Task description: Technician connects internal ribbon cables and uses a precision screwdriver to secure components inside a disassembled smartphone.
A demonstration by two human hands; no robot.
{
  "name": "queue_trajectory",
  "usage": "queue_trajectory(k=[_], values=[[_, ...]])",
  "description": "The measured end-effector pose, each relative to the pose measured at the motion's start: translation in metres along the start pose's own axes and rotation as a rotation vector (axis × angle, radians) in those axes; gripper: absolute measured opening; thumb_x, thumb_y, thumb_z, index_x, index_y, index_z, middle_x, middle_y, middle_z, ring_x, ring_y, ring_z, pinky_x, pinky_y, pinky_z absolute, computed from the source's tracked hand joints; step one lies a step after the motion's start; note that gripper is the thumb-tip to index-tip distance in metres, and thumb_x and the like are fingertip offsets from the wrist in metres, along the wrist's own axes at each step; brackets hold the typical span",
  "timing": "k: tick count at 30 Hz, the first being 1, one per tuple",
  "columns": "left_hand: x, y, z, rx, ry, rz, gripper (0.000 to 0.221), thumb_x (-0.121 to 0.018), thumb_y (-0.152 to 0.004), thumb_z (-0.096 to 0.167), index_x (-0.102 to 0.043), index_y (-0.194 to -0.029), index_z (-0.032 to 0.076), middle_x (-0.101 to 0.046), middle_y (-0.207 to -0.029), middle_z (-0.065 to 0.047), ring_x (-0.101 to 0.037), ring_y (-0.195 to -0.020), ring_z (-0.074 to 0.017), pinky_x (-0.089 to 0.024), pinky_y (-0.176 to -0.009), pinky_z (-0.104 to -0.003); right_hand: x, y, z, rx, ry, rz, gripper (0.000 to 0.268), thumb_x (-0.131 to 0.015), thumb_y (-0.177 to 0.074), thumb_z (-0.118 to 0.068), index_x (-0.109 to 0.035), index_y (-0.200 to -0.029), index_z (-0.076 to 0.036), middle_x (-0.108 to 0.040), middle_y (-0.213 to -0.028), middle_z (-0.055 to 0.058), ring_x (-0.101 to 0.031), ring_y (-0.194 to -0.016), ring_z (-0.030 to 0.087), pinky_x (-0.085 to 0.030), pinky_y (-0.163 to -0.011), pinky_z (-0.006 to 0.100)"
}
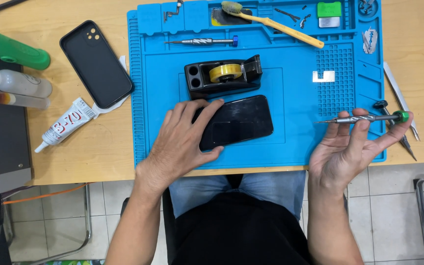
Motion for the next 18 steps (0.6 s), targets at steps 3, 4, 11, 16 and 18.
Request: queue_trajectory(k=[3, 4, 11, 16, 18], values=[[0.0000, 0.0009, -0.0003, -0.016, 0.004, 0.015, 0.087, -0.083, -0.084, 0.047, -0.044, -0.153, 0.011, -0.055, -0.130, -0.016, -0.052, -0.114, -0.0340, -0.047, -0.091, -0.046, -0.0021, 0.0027, -0.0009, -0.012, 0.060, 0.016, 0.092, -0.083, -0.099, -0.009, -0.028, -0.167, -0.036, -0.067, -0.118, 0.011, -0.068, -0.107, 0.022, -0.063, -0.094, 0.032], [0.0001, 0.0010, -0.0007, -0.014, 0.004, 0.015, 0.087, -0.083, -0.084, 0.047, -0.044, -0.153, 0.011, -0.055, -0.130, -0.016, -0.052, -0.114, -0.0340, -0.047, -0.091, -0.046, -0.0021, 0.0029, -0.0008, -0.014, 0.061, 0.015, 0.092, -0.083, -0.099, -0.009, -0.028, -0.167, -0.036, -0.067, -0.118, 0.011, -0.068, -0.107, 0.022, -0.063, -0.094, 0.032], [-0.0008, 0.0005, -0.0008, -0.023, -0.072, 0.002, 0.094, -0.085, -0.082, 0.053, -0.041, -0.156, 0.015, -0.055, -0.128, -0.013, -0.052, -0.110, -0.0316, -0.047, -0.087, -0.043, -0.0055, 0.0032, -0.0001, -0.022, 0.075, 0.002, 0.092, -0.082, -0.100, -0.010, -0.027, -0.168, -0.037, -0.068, -0.118, 0.012, -0.068, -0.100, 0.023, -0.063, -0.089, 0.032], [0.0006, -0.0005, -0.0010, -0.017, -0.059, 0.015, 0.091, -0.086, -0.079, 0.052, -0.046, -0.151, 0.014, -0.056, -0.126, -0.013, -0.053, -0.108, -0.0312, -0.045, -0.086, -0.043, -0.0074, 0.0036, 0.0002, -0.027, 0.082, 0.006, 0.092, -0.082, -0.100, -0.010, -0.027, -0.168, -0.037, -0.068, -0.117, 0.012, -0.069, -0.097, 0.023, -0.063, -0.087, 0.032], [-0.0030, 0.0004, -0.0018, -0.004, -0.009, -0.034, 0.093, -0.086, -0.082, 0.047, -0.040, -0.156, 0.013, -0.054, -0.132, -0.016, -0.054, -0.113, -0.0327, -0.047, -0.087, -0.044, -0.0076, 0.0032, 0.0004, -0.024, 0.084, 0.001, 0.092, -0.082, -0.100, -0.010, -0.025, -0.168, -0.036, -0.068, -0.117, 0.012, -0.069, -0.099, 0.023, -0.064, -0.088, 0.032]])
Point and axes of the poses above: each hand's wrist, its own y-axis away from the middle knuckle, its own x-axis out of the back of the hand, z = x × y, the point moved 8 cm from there along -y, towards the middle knuckle
